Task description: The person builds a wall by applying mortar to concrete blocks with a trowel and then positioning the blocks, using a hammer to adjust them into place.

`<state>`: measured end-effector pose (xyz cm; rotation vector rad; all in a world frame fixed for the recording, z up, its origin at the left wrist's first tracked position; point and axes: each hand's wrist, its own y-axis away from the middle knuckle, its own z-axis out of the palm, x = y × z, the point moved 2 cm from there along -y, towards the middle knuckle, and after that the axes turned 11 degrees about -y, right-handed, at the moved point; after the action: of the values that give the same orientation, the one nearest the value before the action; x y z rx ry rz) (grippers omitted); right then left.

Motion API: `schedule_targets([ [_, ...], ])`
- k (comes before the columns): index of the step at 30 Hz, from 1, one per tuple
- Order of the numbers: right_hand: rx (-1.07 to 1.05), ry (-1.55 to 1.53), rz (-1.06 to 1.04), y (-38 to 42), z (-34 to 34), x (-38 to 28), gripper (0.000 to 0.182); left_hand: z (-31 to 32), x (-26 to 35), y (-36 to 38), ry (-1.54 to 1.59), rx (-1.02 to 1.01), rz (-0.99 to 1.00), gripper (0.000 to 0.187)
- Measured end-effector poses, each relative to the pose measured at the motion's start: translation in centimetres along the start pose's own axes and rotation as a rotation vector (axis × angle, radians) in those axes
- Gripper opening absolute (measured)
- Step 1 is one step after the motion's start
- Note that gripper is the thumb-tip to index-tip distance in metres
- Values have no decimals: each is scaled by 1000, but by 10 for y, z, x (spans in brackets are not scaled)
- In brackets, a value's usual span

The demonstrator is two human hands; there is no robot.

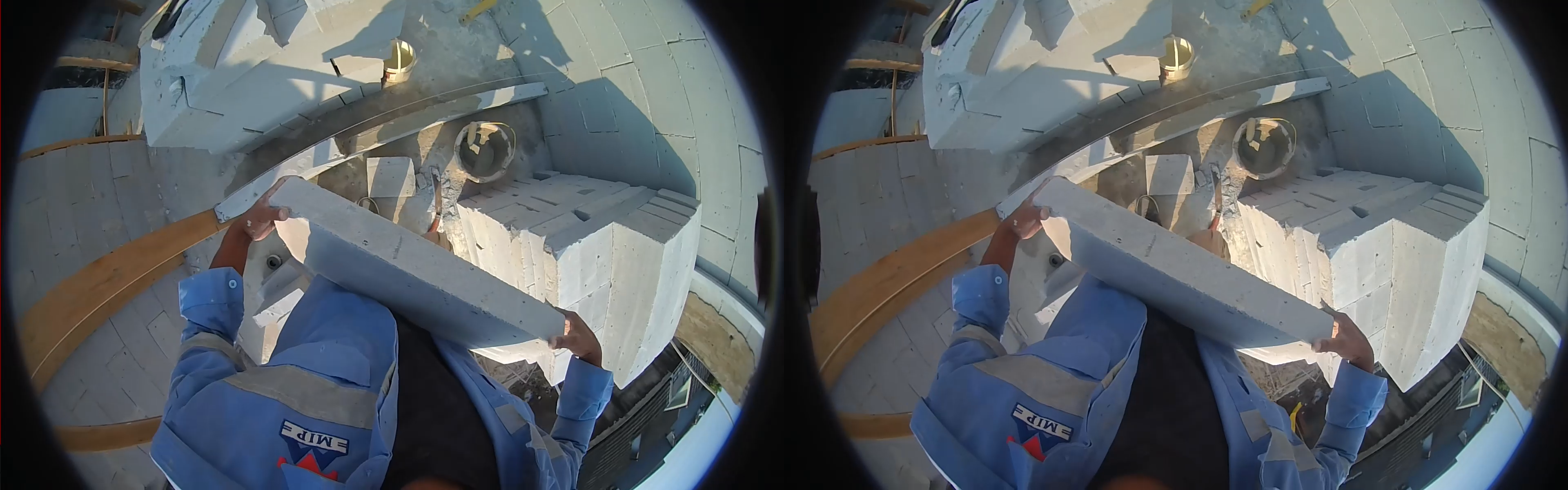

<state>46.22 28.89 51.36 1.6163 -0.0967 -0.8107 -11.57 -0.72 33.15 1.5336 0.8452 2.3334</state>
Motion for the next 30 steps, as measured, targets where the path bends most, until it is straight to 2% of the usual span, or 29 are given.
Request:
schedule_targets([
  [2,-57,42,-93,-43,-13,-12,75,-17,-26,10,36,141,-172,113],
  [4,-146,170,-90,-81,-27,-39,75,-27,-44,23,83,177,-205,115],
  [6,-397,365,235,-124,-10,-105,78,-34,-67,34,145,205,-257,117],
  [7,-460,555,301,-146,-6,-111,100,-44,-75,41,131,207,-292,116],
  [8,-473,565,312,-161,6,-125,100,-49,-77,47,117,206,-329,115],
  [10,-655,742,279,-181,31,-146,114,-67,-88,57,67,228,-426,114],
  [11,-670,745,292,-186,33,-148,114,-81,-95,63,-120,201,-468,109],
  [12,-620,838,191,-191,33,-150,109,-88,-105,64,-305,173,-506,104],
  [13,-570,929,86,-198,30,-153,105,-77,-89,59,-290,181,-519,104],
  [15,-587,995,51,-203,29,-158,101,-32,-12,50,-290,-26,-614,88],
  [16,-583,1061,-5,-206,24,-160,98,-20,6,45,-276,-30,-628,88],
  [18,-596,1051,-28,-213,4,-161,93,7,30,37,-717,-113,-569,84],
  [19,-587,1051,-53,-215,-8,-162,94,24,36,32,-711,-120,-582,84],
  [21,-574,1052,-96,-220,-28,-172,95,51,52,21,-1263,-154,-491,87],
  [24,-529,1108,-147,-223,-50,-186,89,61,44,3,-1427,-86,-488,87],
  [25,-532,1094,-177,-222,-51,-187,89,59,51,-5,-1604,-80,-317,83],
  [28,-516,1093,-182,-228,-58,-182,86,49,71,-35,-1668,-30,-238,79],
  [30,-390,1043,-336,-238,-65,-181,83,41,78,-57,-1629,-18,-261,78],
])
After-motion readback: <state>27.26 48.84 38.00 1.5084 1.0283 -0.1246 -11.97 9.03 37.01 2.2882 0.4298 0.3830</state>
